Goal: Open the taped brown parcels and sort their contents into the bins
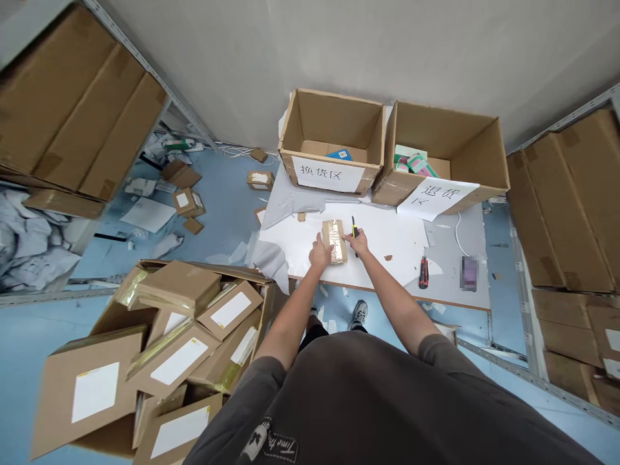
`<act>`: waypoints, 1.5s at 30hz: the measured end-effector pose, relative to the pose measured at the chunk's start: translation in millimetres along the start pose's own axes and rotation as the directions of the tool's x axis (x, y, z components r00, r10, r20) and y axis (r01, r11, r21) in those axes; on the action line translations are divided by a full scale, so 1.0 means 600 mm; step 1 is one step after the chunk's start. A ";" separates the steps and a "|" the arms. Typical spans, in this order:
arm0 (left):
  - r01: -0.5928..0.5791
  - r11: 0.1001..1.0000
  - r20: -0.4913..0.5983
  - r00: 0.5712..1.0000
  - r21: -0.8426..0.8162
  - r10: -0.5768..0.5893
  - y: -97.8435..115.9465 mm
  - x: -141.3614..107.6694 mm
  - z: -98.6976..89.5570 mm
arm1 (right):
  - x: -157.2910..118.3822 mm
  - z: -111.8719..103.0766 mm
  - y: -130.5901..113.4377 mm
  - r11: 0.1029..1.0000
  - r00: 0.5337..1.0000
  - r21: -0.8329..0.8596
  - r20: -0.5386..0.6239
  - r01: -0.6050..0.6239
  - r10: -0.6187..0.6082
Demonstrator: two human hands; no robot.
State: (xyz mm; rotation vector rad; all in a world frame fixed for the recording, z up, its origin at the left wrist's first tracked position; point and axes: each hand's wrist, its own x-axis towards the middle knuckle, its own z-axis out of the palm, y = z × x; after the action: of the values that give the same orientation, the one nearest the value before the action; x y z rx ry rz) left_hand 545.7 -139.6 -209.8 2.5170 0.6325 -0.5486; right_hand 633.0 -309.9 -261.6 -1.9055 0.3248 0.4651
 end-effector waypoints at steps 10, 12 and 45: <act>-0.804 0.419 0.348 0.570 0.421 0.744 -0.013 0.060 -0.065 | -0.042 0.013 0.047 0.992 0.991 0.008 0.048 -0.127 0.127; -0.804 0.396 0.367 0.566 0.443 0.738 -0.001 0.070 -0.069 | -0.027 0.023 0.037 0.994 0.994 0.022 0.025 -0.106 0.105; -0.470 0.830 0.139 0.882 0.301 0.450 0.076 0.018 -0.018 | -0.068 -0.164 0.008 0.900 0.930 -0.387 0.363 0.200 -0.050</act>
State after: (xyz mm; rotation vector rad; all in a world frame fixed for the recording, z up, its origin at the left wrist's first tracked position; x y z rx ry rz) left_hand 581.0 -165.5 -190.0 2.8094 -0.1190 -0.5810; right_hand 611.3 -402.7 -214.2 -2.1918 -0.1481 0.8200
